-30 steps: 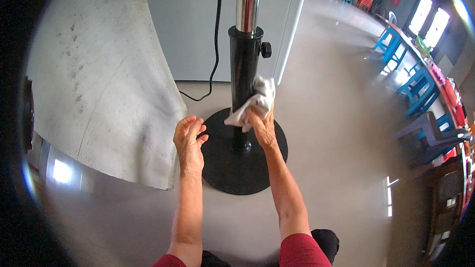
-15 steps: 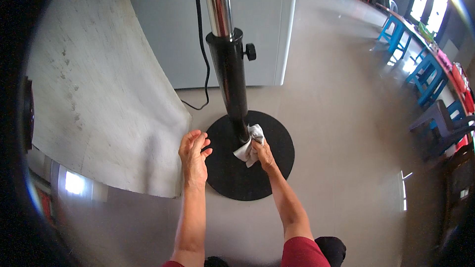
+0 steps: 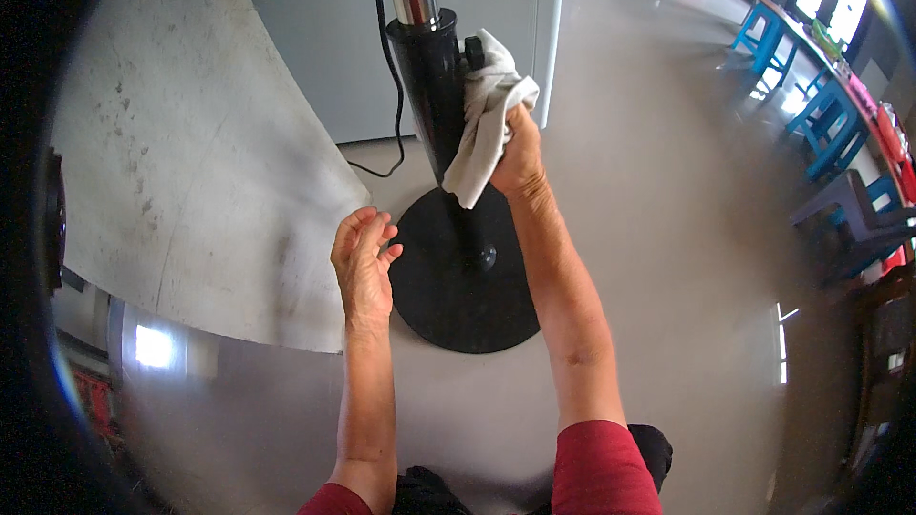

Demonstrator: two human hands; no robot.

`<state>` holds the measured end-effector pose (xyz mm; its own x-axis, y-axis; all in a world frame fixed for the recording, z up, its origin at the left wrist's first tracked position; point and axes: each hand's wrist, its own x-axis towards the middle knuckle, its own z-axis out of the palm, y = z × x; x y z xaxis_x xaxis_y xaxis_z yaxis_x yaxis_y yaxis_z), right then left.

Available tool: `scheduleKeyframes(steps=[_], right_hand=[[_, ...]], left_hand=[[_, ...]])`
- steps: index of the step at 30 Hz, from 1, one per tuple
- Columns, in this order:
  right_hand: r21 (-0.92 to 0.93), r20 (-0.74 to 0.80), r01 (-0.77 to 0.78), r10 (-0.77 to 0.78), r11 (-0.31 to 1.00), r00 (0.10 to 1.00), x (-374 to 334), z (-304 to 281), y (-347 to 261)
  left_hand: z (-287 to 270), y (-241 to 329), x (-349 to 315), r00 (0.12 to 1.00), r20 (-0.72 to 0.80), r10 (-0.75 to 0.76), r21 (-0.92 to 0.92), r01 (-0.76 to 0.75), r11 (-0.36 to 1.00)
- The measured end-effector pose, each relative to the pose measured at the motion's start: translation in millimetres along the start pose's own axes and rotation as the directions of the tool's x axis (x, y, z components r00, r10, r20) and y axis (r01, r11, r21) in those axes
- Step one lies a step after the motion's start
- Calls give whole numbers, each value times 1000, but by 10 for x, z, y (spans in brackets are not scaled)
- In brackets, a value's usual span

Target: The person wipes the front and back wire cages of a standing fan with a white cloth. They then proceed to wipe the fan's vertical pole and the circular base, cleaning the entire unit from top to bottom.

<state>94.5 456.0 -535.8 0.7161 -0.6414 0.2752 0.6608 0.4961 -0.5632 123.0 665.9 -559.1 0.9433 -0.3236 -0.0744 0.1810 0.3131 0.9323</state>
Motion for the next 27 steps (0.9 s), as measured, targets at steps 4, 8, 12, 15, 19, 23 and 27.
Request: scheduleKeyframes(steps=[4,8,12,15,19,23,27], right_hand=[[-290,94,96,-71,952,993,-42,-497,357],[-858,335,379,-183,348,924,-285,-870,590],[-818,73,22,66,575,995,-509,-1620,908],[-347,-204,-274,213,897,955,-892,-1540,1160],[-352,-233,-242,165,904,958,-1185,-1219,1162],[-334,-269,-91,-2,938,963,-1245,-575,903],[-575,-99,50,-130,817,987,-1040,-59,492]], left_hand=[[-36,39,-14,1000,-10,0,-11,0,1000],[-59,36,-15,1000,-1,-13,-10,13,1000],[78,70,-75,999,35,-16,-12,16,1000],[25,112,-81,999,32,-2,-2,2,1000],[31,164,-102,998,63,27,17,-28,999],[61,163,-145,995,95,30,11,-31,999],[47,4,-93,996,89,14,21,-16,1000]])
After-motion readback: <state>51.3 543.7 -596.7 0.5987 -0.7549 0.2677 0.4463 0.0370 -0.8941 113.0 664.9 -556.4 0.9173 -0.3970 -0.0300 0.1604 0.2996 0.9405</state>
